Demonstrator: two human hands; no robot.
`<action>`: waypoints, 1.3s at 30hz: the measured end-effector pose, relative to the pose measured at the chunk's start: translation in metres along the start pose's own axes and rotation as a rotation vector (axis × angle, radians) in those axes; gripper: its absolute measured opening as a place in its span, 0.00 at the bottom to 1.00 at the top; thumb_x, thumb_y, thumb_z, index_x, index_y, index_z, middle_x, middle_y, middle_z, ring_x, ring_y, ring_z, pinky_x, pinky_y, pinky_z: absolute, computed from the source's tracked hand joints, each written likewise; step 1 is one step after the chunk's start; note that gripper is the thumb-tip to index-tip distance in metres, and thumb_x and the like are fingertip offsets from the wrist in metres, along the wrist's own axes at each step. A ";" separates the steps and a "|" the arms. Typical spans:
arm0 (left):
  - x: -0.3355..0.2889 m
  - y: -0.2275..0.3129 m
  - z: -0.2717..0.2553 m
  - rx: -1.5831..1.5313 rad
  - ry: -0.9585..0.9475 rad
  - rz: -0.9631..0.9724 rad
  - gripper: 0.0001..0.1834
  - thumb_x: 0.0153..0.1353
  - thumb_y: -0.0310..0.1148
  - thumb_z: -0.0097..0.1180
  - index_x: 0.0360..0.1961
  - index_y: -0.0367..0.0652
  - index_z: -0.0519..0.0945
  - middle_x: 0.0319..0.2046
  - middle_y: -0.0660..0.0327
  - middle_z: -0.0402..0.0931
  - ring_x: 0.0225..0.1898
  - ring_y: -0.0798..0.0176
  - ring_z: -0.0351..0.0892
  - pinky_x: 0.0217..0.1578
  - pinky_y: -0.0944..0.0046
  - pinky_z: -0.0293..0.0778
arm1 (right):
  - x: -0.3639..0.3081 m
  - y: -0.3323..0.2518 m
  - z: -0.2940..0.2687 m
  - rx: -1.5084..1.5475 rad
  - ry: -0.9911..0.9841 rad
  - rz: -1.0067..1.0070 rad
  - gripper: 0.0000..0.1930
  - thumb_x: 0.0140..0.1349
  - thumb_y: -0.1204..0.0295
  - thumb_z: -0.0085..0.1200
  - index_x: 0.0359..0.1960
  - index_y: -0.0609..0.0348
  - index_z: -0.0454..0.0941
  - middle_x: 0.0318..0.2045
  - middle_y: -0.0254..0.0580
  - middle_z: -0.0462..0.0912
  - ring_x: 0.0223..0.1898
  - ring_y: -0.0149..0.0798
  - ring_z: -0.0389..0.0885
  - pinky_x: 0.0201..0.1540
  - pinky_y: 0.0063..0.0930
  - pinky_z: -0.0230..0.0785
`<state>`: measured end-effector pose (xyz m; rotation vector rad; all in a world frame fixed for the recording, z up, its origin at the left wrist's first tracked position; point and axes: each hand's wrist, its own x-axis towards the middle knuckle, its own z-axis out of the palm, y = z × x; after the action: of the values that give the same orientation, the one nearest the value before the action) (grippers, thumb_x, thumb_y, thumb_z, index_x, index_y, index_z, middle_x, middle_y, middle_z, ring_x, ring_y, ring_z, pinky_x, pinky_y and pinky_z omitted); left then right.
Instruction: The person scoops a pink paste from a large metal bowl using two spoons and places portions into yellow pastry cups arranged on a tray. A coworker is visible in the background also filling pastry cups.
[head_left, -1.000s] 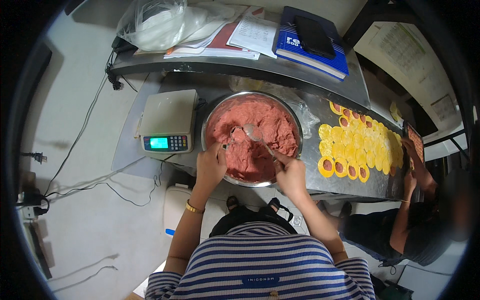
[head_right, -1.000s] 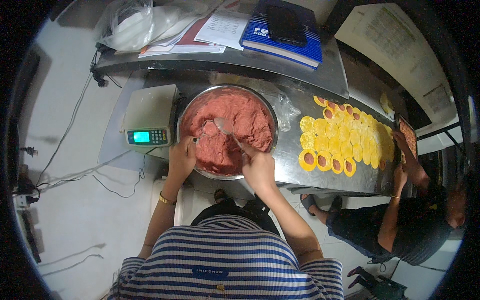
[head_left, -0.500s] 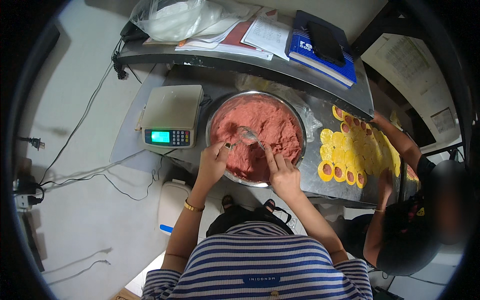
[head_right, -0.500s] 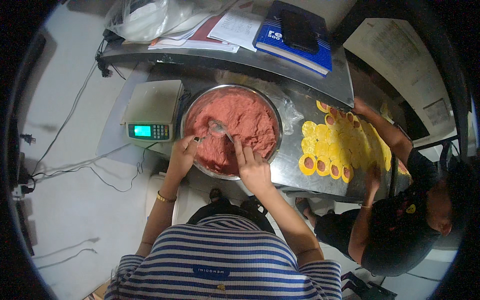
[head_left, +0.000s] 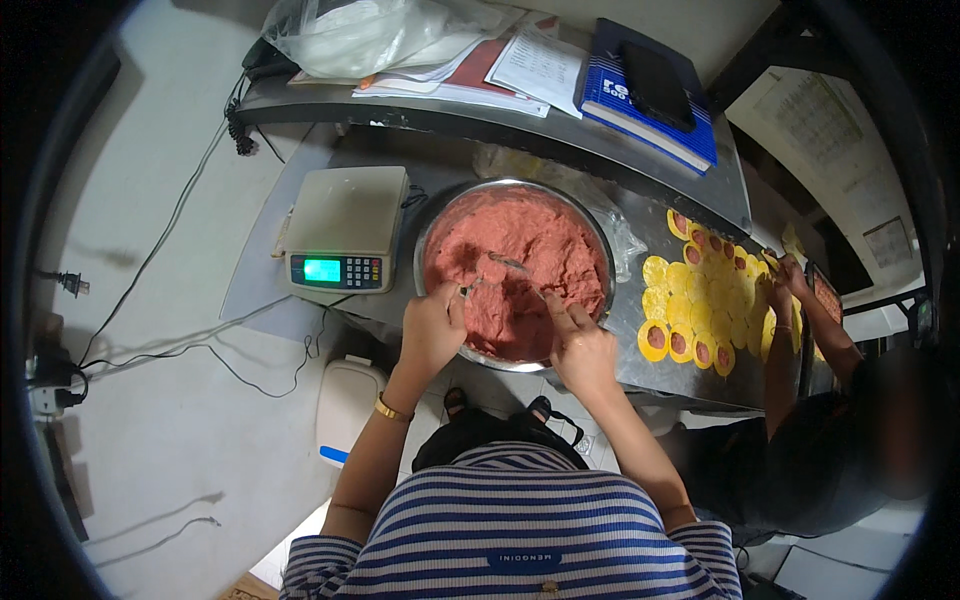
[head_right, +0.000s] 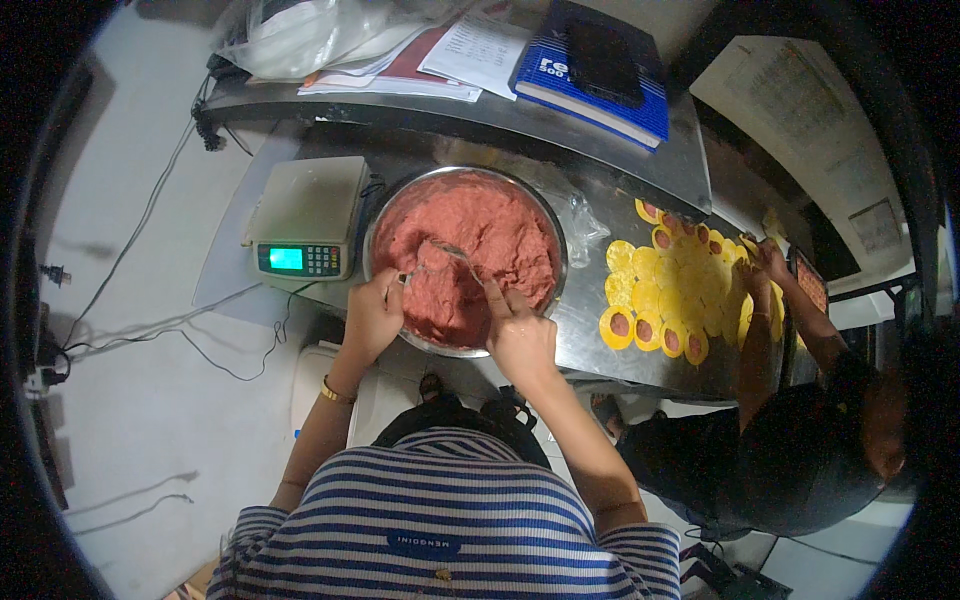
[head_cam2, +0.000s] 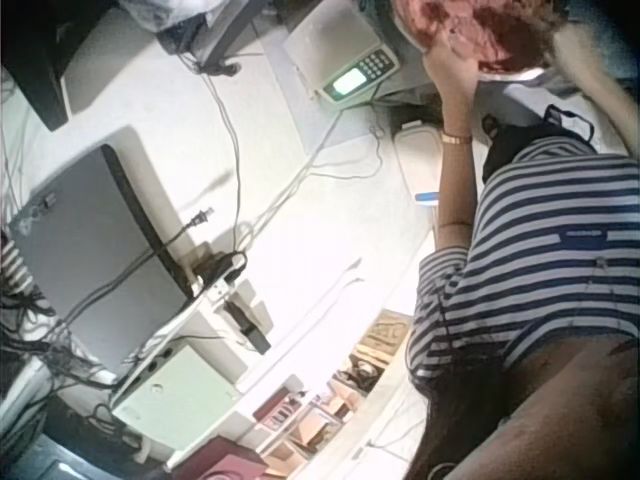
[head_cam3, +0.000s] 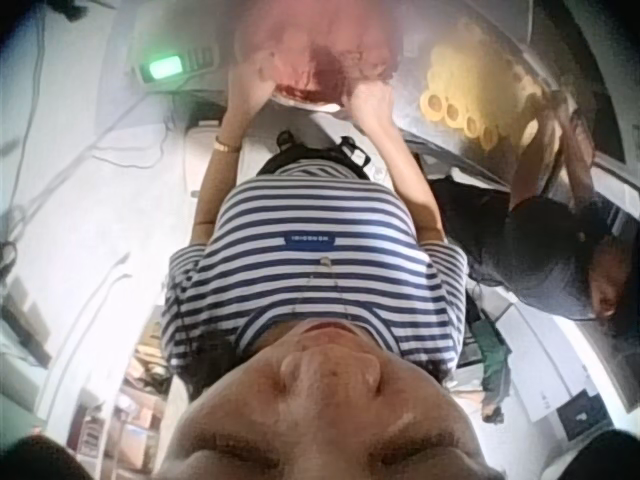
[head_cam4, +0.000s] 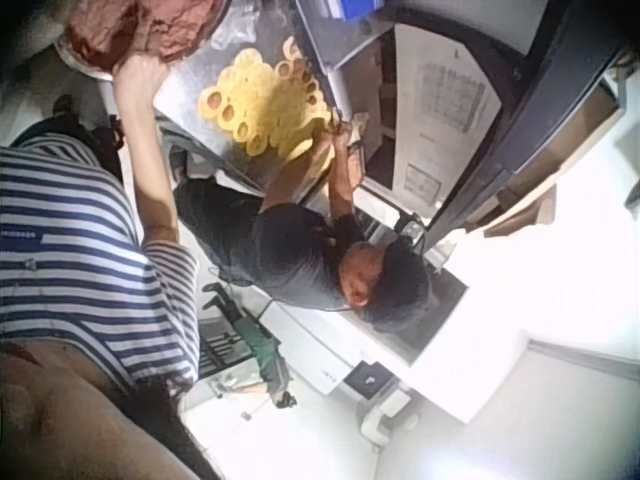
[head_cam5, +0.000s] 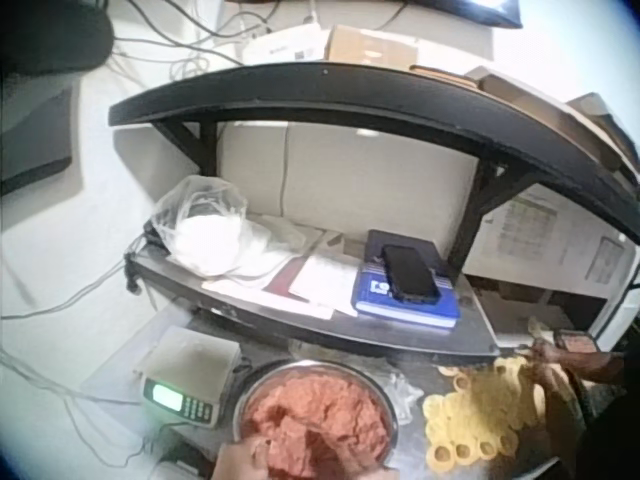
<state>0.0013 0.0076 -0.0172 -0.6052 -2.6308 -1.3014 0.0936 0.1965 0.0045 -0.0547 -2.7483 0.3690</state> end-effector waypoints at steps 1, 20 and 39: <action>0.000 0.001 0.000 0.015 -0.005 0.007 0.03 0.55 0.27 0.48 0.26 0.39 0.73 0.18 0.45 0.71 0.22 0.40 0.73 0.21 0.50 0.67 | 0.001 -0.002 -0.001 -0.018 -0.033 -0.044 0.26 0.44 0.79 0.51 0.51 0.51 0.75 0.27 0.38 0.76 0.20 0.43 0.77 0.21 0.36 0.71; -0.009 0.024 0.016 0.471 -0.200 0.082 0.05 0.58 0.30 0.47 0.30 0.42 0.73 0.16 0.51 0.74 0.20 0.44 0.76 0.21 0.48 0.72 | 0.016 0.059 -0.013 1.558 -0.452 0.787 0.10 0.61 0.73 0.49 0.38 0.64 0.80 0.11 0.22 0.60 0.11 0.18 0.48 0.14 0.17 0.36; 0.011 0.033 0.032 0.355 -0.092 -0.082 0.15 0.53 0.24 0.44 0.40 0.33 0.78 0.30 0.39 0.76 0.34 0.39 0.77 0.34 0.50 0.71 | -0.132 0.252 -0.113 0.815 0.394 1.079 0.11 0.58 0.74 0.49 0.39 0.59 0.82 0.31 0.32 0.83 0.27 0.25 0.73 0.34 0.20 0.66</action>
<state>0.0068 0.0540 -0.0096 -0.5151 -2.8891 -0.8065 0.2545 0.4564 -0.0065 -1.2281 -1.7647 1.4961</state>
